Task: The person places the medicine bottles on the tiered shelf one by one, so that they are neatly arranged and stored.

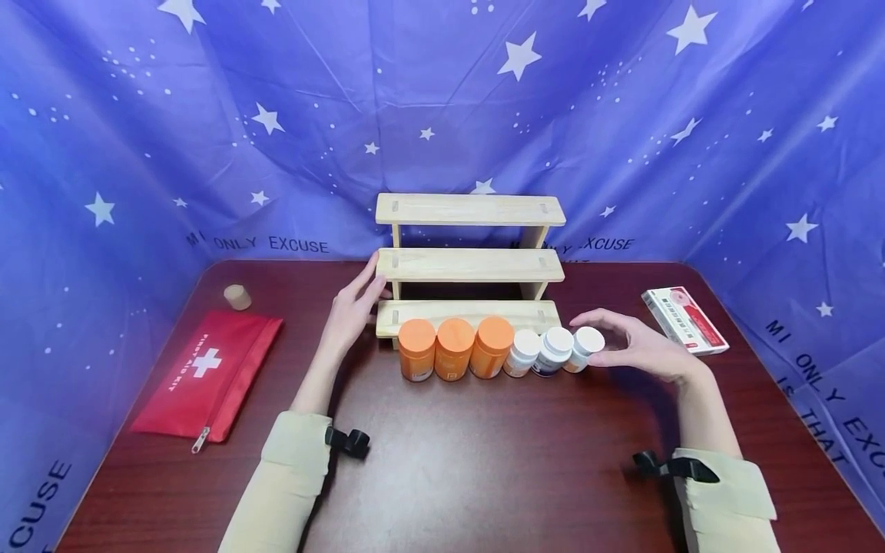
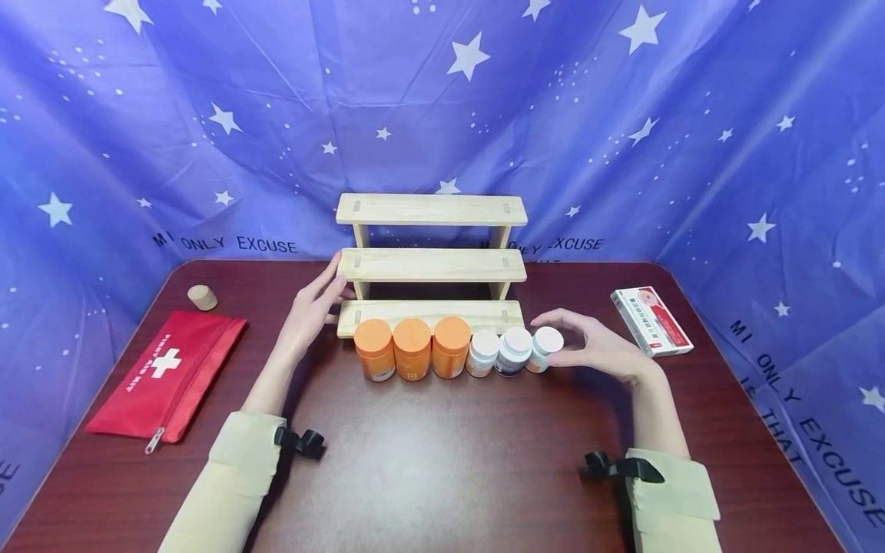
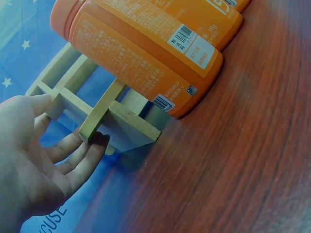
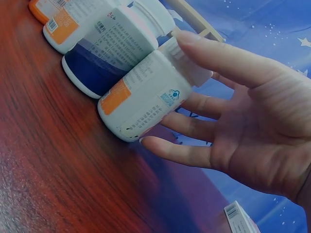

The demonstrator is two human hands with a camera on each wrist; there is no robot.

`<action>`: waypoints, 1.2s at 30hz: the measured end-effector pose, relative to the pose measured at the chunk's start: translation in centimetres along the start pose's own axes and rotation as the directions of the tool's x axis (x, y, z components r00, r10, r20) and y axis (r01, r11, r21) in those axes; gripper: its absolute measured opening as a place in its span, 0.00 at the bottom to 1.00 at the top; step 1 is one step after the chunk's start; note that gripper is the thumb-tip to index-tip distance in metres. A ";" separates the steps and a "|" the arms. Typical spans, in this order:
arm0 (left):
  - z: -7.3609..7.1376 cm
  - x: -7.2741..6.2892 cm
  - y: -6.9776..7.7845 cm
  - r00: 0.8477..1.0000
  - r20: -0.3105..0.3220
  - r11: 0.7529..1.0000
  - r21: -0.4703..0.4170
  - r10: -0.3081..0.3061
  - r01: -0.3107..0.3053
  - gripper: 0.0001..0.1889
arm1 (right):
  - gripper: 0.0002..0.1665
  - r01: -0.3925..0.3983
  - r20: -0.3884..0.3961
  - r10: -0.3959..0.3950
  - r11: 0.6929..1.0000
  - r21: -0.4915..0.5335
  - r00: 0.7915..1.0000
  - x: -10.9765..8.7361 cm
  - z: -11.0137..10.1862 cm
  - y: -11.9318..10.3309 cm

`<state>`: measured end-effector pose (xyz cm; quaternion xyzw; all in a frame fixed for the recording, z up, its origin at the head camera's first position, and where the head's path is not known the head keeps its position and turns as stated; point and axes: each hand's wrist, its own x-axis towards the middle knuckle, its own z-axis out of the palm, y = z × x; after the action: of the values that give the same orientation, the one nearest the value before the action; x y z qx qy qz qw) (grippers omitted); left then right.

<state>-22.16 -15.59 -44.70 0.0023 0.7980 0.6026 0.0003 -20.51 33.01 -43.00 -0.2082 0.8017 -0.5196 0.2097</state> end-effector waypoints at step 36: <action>0.1 0.1 0.1 1.000 0.013 1.000 -0.012 -0.019 0.019 0.27 | 0.27 0.100 -0.145 -0.107 0.993 -0.057 0.984 -0.2 -0.6 0.1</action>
<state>-22.28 -15.48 -44.61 -0.0014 0.7942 0.6075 0.0110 -20.69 33.60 -42.89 -0.2154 0.8158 -0.5237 0.1171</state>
